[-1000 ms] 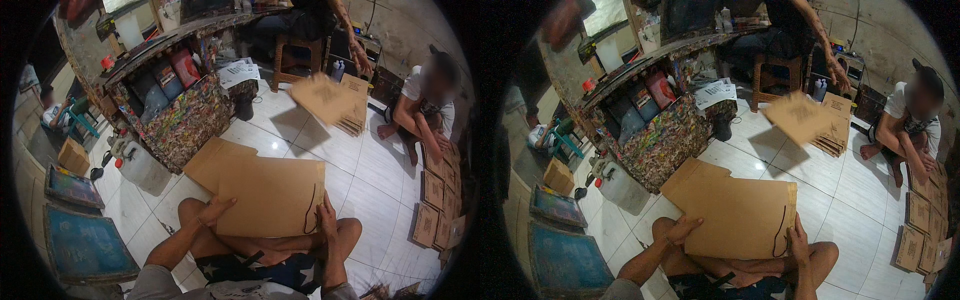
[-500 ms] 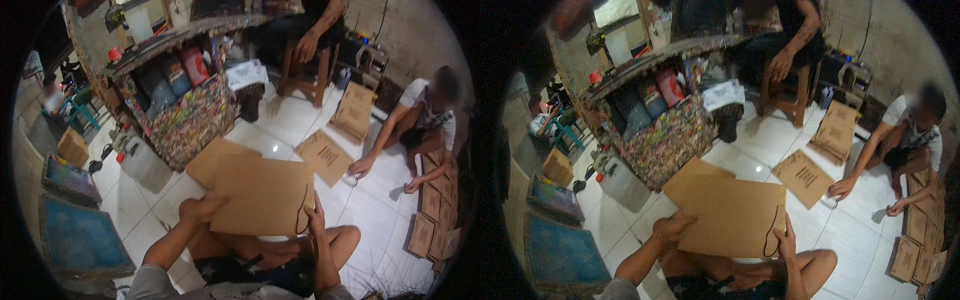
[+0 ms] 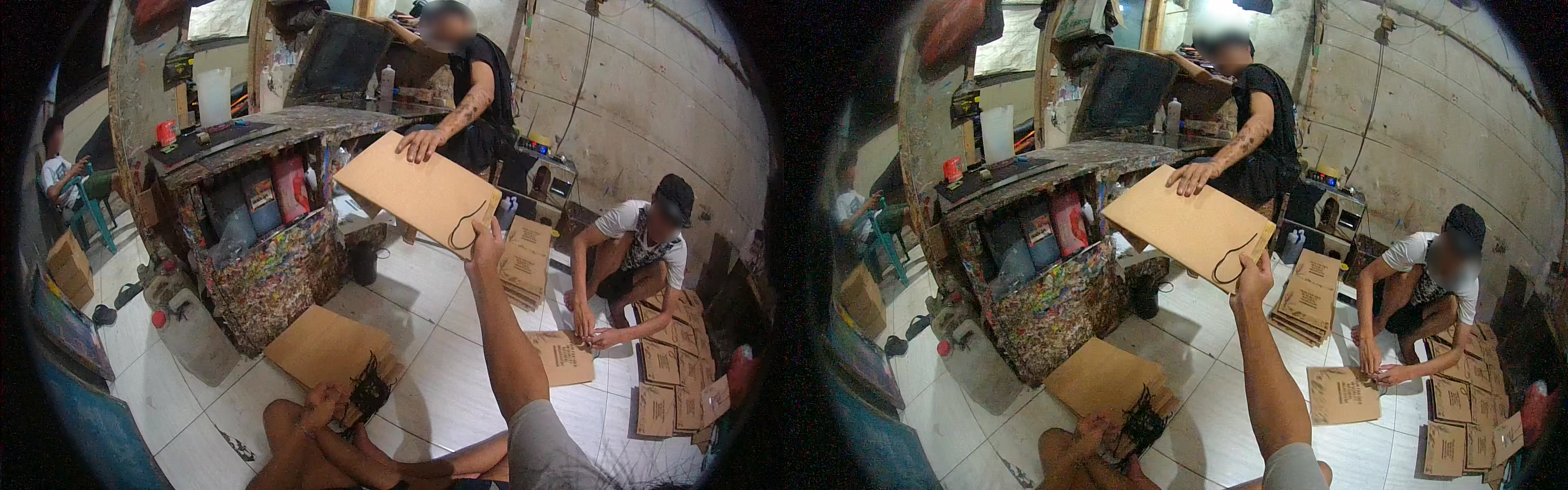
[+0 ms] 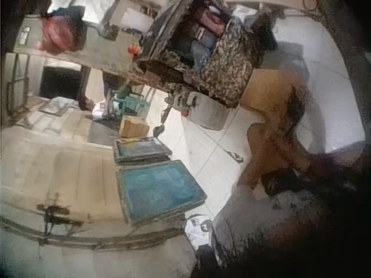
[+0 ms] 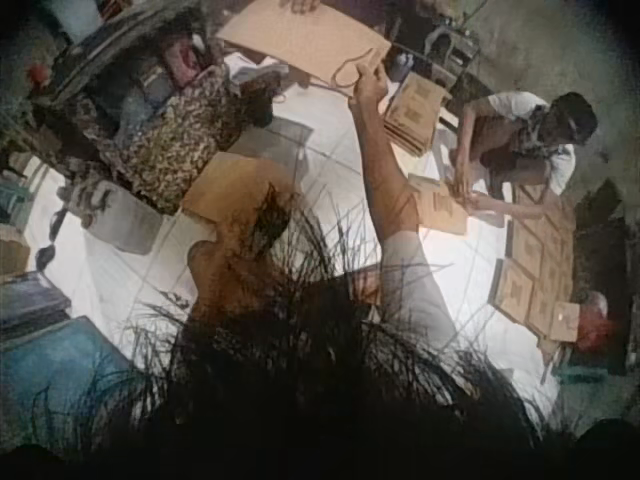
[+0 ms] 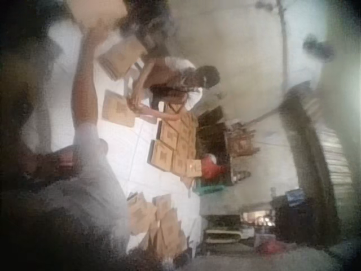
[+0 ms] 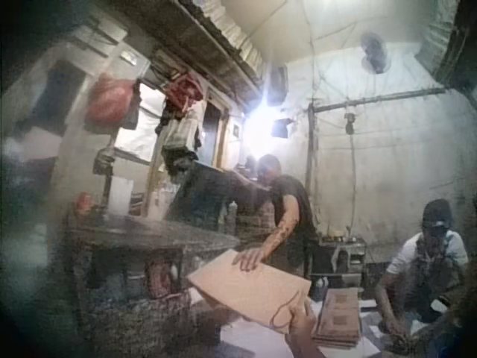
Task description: The person inserts a wooden board into a paper bag to provide a flat surface and passes it to another individual at a printing press. The person then receives the printed bags and organizes them into stacks on the floor.
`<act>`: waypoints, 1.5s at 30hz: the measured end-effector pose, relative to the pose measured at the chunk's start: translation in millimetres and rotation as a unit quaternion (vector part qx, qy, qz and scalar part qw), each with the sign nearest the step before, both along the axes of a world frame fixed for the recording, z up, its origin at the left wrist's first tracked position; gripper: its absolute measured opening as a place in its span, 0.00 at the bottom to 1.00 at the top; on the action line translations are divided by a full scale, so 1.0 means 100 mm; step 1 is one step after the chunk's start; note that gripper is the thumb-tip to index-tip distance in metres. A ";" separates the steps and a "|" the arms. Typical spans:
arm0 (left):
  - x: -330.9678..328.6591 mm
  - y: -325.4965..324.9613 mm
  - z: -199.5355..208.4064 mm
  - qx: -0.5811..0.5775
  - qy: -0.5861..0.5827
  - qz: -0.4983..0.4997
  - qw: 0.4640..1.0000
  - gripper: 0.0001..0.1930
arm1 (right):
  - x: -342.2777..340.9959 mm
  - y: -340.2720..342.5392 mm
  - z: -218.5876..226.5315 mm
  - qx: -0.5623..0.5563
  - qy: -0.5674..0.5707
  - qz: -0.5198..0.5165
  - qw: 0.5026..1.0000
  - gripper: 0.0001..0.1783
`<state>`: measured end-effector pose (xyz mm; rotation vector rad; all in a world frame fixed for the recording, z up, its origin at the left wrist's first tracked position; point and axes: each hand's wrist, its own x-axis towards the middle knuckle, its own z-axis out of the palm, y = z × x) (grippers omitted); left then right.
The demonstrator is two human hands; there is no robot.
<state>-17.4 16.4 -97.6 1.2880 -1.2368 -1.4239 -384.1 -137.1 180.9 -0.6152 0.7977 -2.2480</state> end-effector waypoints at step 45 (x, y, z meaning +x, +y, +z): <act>0.10 -0.28 0.90 -0.200 -0.554 -0.120 0.799 0.24 | 0.16 2.94 -3.74 0.398 0.482 0.179 0.760 0.15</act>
